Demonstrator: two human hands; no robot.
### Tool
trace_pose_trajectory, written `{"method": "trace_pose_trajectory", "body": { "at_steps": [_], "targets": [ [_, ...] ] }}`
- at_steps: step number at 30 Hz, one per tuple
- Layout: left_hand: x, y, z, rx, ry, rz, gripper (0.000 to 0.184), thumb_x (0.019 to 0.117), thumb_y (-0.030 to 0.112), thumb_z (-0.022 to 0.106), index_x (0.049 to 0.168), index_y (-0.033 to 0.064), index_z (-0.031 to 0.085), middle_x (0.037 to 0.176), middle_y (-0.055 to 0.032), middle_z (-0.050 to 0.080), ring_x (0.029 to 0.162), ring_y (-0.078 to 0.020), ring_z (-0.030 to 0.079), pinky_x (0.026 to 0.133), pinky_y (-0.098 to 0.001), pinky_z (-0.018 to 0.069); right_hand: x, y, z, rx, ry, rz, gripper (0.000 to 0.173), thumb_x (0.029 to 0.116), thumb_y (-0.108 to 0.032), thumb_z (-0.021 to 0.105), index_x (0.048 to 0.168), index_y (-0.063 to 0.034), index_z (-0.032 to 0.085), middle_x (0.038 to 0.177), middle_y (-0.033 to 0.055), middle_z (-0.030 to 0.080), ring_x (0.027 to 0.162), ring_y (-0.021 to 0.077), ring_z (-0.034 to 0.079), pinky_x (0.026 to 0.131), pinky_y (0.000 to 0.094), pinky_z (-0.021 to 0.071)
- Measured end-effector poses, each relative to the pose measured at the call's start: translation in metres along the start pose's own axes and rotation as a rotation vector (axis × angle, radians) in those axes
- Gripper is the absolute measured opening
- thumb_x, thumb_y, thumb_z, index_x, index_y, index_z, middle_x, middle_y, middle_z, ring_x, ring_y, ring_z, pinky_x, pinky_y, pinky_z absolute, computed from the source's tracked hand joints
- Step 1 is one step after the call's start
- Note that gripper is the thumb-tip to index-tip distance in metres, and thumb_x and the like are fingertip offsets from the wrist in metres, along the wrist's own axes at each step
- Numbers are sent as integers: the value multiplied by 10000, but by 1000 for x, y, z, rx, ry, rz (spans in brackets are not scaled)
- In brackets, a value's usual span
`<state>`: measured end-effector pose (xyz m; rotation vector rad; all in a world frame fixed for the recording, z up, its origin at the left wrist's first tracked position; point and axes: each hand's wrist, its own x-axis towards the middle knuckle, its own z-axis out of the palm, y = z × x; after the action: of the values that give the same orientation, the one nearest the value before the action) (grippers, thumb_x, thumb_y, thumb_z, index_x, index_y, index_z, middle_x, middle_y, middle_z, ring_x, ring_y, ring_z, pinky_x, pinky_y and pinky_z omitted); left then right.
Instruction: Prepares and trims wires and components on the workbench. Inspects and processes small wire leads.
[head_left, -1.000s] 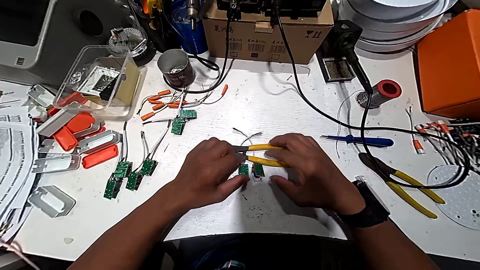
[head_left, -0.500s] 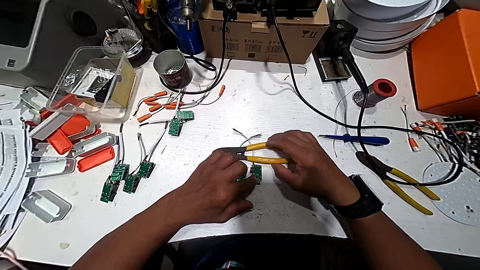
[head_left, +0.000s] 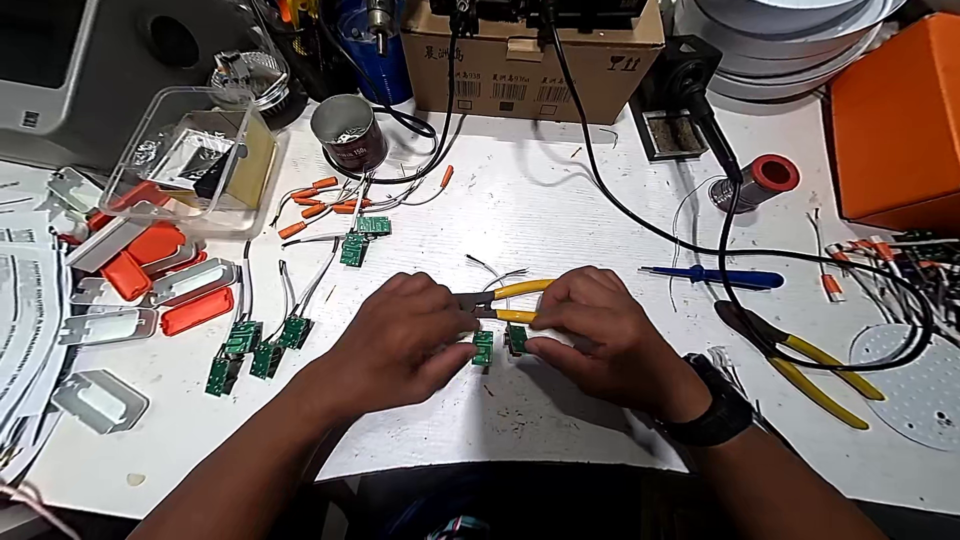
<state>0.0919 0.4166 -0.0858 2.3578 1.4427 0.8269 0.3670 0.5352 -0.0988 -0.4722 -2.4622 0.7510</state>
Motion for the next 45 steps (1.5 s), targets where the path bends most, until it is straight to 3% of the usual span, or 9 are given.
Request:
{"method": "trace_pose_trajectory", "body": {
  "at_steps": [5, 19, 27, 32, 38, 41, 45],
  "targets": [
    [1, -2, 10, -19, -52, -24, 292, 996, 393, 638, 1113, 159, 767, 892, -1, 680, 871, -143, 606, 782, -343, 467, -1, -3, 11, 0, -41, 15, 274, 967, -406, 698, 897, -147, 748, 923, -8, 669, 933, 125, 609, 869, 372, 467],
    [2, 4, 12, 92, -38, 30, 300, 978, 386, 645, 1112, 144, 762, 845, -19, 642, 830, -174, 592, 763, -358, 458, -1, -8, 10, -104, -49, -100, 272, 936, -385, 722, 906, -114, 723, 898, 27, 645, 908, 176, 604, 880, 410, 463],
    [1, 2, 8, 53, -14, 35, 322, 957, 403, 660, 1122, 148, 766, 844, -10, 641, 828, -156, 582, 763, -349, 449, -2, -7, 3, 19, -2, -62, 172, 918, -237, 635, 938, -123, 762, 957, 1, 672, 963, 132, 610, 894, 391, 472],
    [1, 3, 3, 55, -52, 30, 425, 890, 496, 688, 1160, 175, 756, 916, 5, 639, 884, -140, 568, 789, -348, 442, -1, -7, 5, 0, -23, -64, 191, 900, -306, 691, 942, -130, 752, 952, 4, 664, 950, 144, 598, 880, 391, 460],
    [2, 5, 4, 122, -74, 24, 449, 882, 542, 680, 1141, 183, 757, 917, -2, 614, 884, -160, 559, 791, -366, 440, -1, -8, 7, -35, -45, -66, 215, 891, -339, 701, 946, -136, 740, 967, 10, 652, 961, 152, 594, 887, 397, 453],
    [2, 6, 6, 145, -71, 33, 433, 892, 534, 673, 1125, 179, 760, 924, -17, 617, 893, -176, 566, 798, -380, 441, 0, -8, 5, -35, -23, -62, 218, 865, -271, 636, 990, -131, 748, 1036, 18, 666, 1012, 155, 606, 896, 398, 475],
    [2, 6, 8, 157, -71, 42, 392, 913, 510, 662, 1098, 180, 764, 936, -23, 618, 905, -181, 567, 816, -384, 443, 2, -5, 1, -136, -48, 13, 278, 832, -214, 590, 1047, -105, 728, 1317, 89, 640, 1234, 232, 582, 1014, 465, 466]
  ]
}}
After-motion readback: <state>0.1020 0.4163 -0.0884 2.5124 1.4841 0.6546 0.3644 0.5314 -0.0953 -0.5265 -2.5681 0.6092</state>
